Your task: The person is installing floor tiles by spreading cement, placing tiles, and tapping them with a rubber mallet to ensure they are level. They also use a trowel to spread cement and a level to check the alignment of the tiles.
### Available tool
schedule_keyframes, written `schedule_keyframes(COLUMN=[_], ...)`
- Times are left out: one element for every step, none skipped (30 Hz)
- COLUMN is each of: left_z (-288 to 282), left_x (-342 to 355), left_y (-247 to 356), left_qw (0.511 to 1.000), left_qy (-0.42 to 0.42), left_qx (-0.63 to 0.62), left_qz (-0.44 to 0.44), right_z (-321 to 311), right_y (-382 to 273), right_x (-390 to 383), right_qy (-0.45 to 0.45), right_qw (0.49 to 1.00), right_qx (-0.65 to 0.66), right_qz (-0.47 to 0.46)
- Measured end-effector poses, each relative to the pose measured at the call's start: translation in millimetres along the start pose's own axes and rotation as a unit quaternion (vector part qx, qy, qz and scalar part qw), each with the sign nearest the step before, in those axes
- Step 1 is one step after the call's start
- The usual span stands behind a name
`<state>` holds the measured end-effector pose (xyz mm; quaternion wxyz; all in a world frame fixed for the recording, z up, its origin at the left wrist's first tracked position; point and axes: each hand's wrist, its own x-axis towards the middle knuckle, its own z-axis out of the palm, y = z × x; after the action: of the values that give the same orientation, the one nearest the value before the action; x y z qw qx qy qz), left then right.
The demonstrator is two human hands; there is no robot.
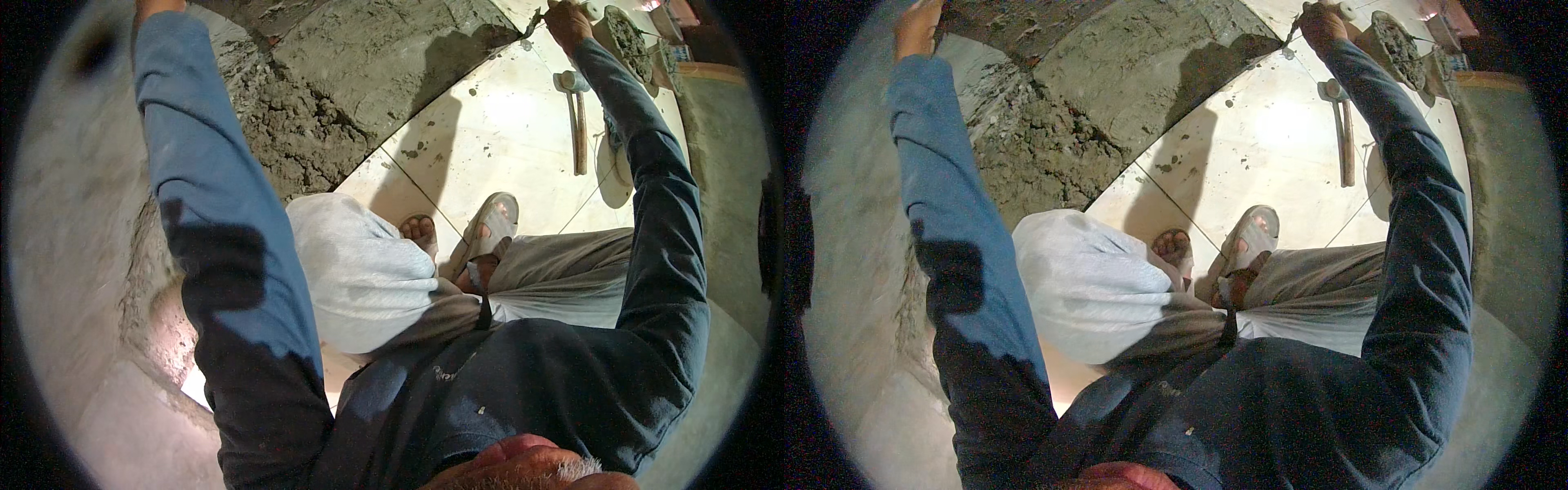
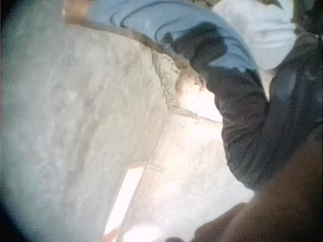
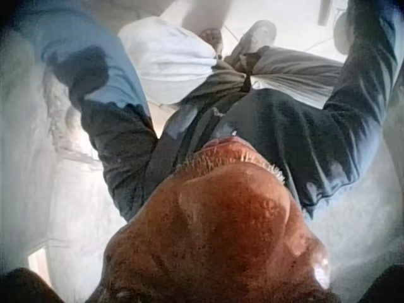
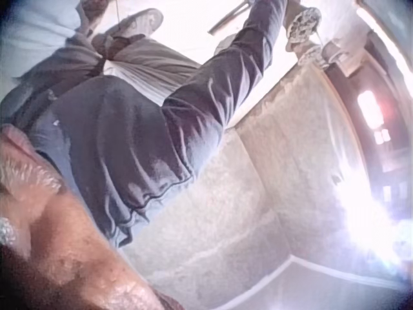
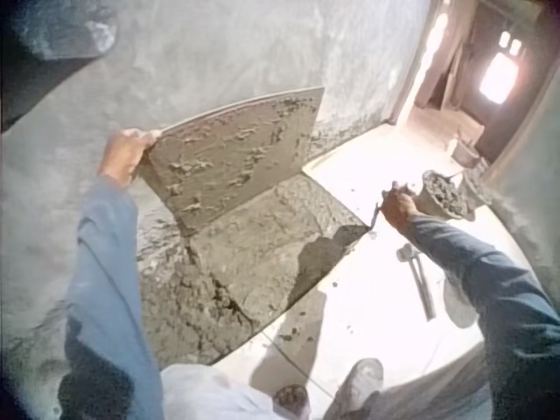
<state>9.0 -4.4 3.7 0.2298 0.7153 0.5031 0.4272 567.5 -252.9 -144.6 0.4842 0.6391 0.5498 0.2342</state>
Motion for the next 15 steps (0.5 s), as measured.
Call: schedule_keyframes(left_z=[2.5, 5.4, 2.2, 2.7, 4.0, 7.0, 12.4, 16.8, 15.0, 8.8, 4.2, 6.1, 6.3, 1.8, 2.4], left_x=[-3.2, -6.3, -6.2, -3.4, -0.3, 2.7, 6.8, 8.4, 6.8, 7.1, 7.3, 6.8, 7.3, 8.7, 10.5], left_y=[3.8, 5.5, 4.4, 1.5, -2.1, -7.6, -12.6, -15.8, -18.0, -16.5, -14.6, -13.5, -12.9, -12.2, -11.9], left_qw=[1.000, 0.999, 0.999, 0.999, 0.999, 0.998, 0.997, 0.996, 0.998, 1.000, 1.000, 1.000, 0.999, 0.999, 0.999], left_qy=[-0.007, -0.014, -0.011, -0.008, -0.006, -0.002, 0.003, 0.008, 0.007, 0.007, 0.006, 0.005, 0.007, 0.012, 0.008], left_qx=[0.008, 0.015, -0.001, -0.017, -0.036, -0.052, -0.073, -0.093, -0.058, -0.020, 0.017, 0.020, 0.026, 0.036, 0.022], left_qz=[0.024, 0.049, 0.043, 0.037, 0.032, 0.026, 0.021, 0.016, 0.014, 0.014, 0.016, 0.020, 0.024, 0.030, 0.040], right_z=[6.9, 16.6, 9.6, 0.5, -8.6, -23.6, -37.6, -55.1, -101.2, -152.2, -176.2, -191.5, -209.7, -235.2, -247.1], right_y=[-2.2, -1.2, 4.4, 0.4, -7.1, -18.9, -26.3, -36.5, -49.7, -62.9, -75.8, -83.0, -92.1, -106.1, -119.1], right_x=[1.6, -1.7, -4.3, -5.1, -6.8, -15.5, -23.5, -33.0, -48.9, -66.6, -80.5, -95.0, -109.2, -127.6, -141.0], right_qy=[0.027, 0.053, 0.133, 0.114, 0.093, 0.068, 0.092, 0.114, 0.032, -0.047, 0.029, 0.099, 0.171, 0.270, 0.364], right_qw=[0.999, 0.994, 0.983, 0.987, 0.990, 0.992, 0.991, 0.990, 0.996, 0.995, 0.993, 0.981, 0.960, 0.936, 0.894], right_qx=[-0.029, -0.058, -0.058, -0.072, -0.087, -0.098, -0.083, -0.069, -0.062, -0.054, -0.007, 0.035, 0.078, 0.088, -0.002], right_qz=[-0.036, -0.072, -0.116, -0.091, -0.066, -0.043, -0.040, -0.039, -0.053, -0.065, -0.117, -0.165, -0.210, -0.206, -0.262])
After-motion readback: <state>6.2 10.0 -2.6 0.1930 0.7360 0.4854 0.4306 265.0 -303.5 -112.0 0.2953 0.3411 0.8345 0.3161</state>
